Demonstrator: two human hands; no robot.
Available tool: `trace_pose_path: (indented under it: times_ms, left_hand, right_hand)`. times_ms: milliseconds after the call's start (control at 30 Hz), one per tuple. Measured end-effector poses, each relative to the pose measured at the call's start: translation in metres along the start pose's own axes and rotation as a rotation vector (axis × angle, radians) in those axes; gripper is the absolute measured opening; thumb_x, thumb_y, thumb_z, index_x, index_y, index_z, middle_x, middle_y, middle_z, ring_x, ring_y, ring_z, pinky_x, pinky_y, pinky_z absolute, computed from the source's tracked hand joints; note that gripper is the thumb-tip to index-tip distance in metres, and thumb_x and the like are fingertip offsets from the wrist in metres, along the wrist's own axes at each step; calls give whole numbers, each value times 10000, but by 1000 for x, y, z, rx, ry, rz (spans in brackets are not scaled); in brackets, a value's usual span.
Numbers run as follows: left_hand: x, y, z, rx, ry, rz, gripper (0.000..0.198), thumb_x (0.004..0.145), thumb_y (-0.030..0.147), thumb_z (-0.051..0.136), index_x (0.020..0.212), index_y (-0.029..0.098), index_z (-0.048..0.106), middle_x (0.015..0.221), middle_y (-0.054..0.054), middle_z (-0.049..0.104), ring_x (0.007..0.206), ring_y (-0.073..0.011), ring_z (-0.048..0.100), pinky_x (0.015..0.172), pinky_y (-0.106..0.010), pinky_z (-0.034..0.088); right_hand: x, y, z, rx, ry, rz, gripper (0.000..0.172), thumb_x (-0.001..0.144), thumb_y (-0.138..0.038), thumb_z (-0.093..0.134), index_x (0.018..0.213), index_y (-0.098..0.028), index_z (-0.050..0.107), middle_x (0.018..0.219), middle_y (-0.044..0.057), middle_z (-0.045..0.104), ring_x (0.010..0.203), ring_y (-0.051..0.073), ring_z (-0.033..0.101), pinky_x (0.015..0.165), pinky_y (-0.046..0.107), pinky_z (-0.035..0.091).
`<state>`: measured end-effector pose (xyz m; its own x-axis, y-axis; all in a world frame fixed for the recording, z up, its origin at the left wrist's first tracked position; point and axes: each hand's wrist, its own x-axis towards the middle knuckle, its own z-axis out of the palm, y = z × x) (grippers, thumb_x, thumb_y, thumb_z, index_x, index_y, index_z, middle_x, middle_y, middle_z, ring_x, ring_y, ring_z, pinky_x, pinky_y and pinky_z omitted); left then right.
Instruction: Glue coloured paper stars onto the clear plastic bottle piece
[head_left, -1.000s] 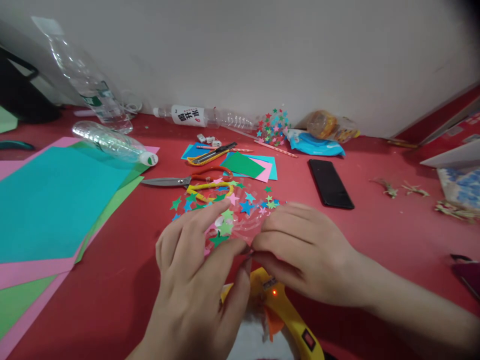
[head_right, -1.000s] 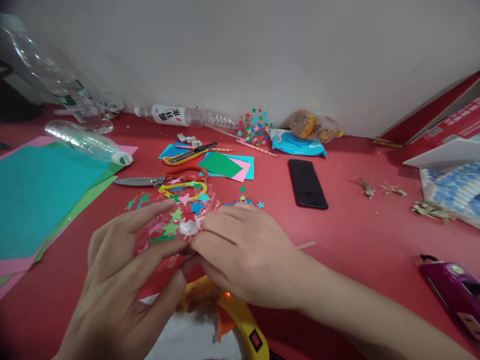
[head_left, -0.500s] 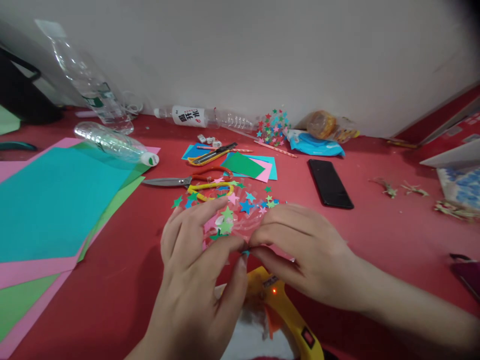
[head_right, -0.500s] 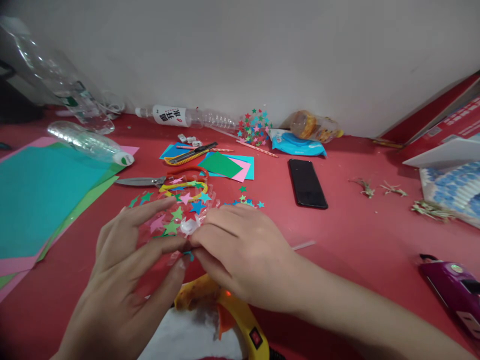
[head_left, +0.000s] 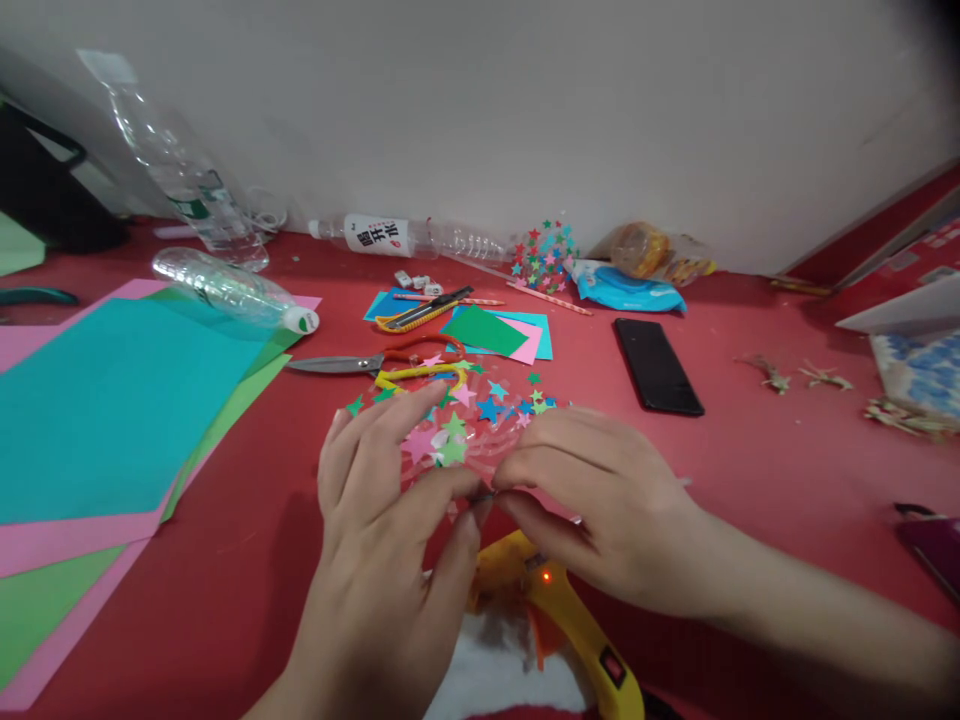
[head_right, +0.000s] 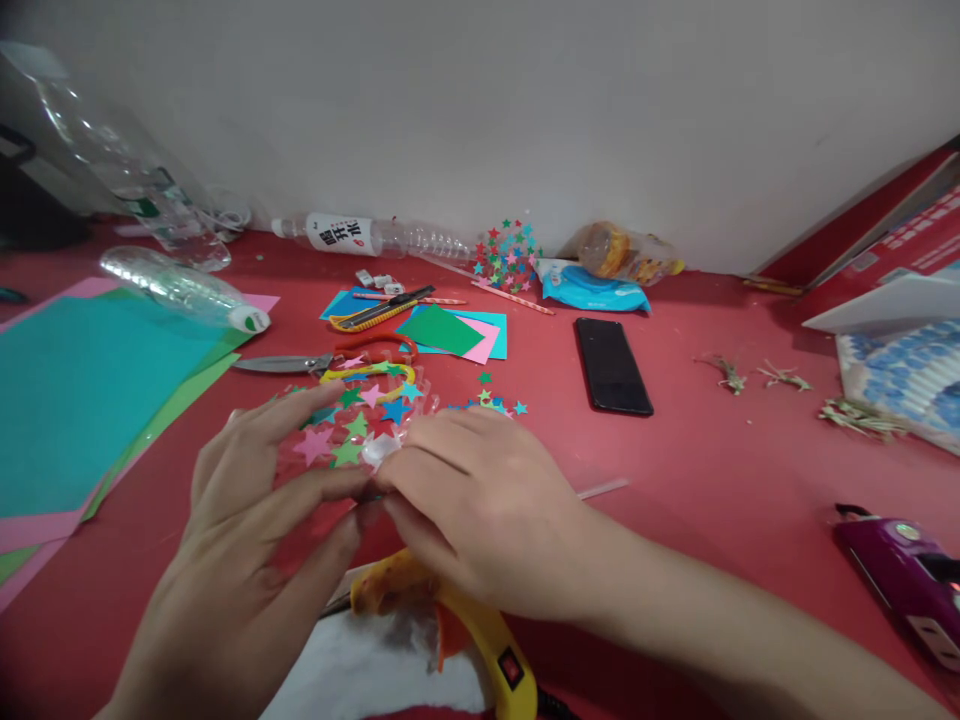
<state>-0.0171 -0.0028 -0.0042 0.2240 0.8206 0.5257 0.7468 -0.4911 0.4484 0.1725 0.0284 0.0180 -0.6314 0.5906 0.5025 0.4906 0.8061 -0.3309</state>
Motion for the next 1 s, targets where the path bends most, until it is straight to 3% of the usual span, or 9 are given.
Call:
trace_pose_path:
  times_ms: [167,367,567,1000]
  left_hand:
    - [0,-3,0,-4,-24,-14,163,851,176,519,908,272,638,1473,-71,429,1365,-387,352,1022,-725,351]
    - [0,-4,1,-5,-11,-3,147,862,180,521,904,269,630,1473,-65,431,1390,-368,343,1104,-729,245]
    - [1,-4,2,-2,-29,-15,143,864,187,527,934,280,611,1527,-56,358,1413,-357,313,1089,-739,262]
    - [-1,-6,2,-12,-24,-9,126,885,180,500,905,246,606,1545,-54,377,1439,-354,296,1145,-690,237]
  right_hand:
    - [0,0,-1,-9,12,-4,117,921,-142,548,852,-124,640,803,30,642,725,129,525,673,282,393]
    - [0,0,-2,-14,2,-8,130,925,-133,539,846,-120,643,803,36,650,734,133,535,682,285,408]
    - [-1,0,-2,-31,7,-17,132,930,-148,538,869,-125,653,819,42,666,762,147,556,700,294,425]
    - [0,0,-2,-27,3,-35,164,934,-143,530,840,-109,660,798,50,662,719,141,543,660,290,411]
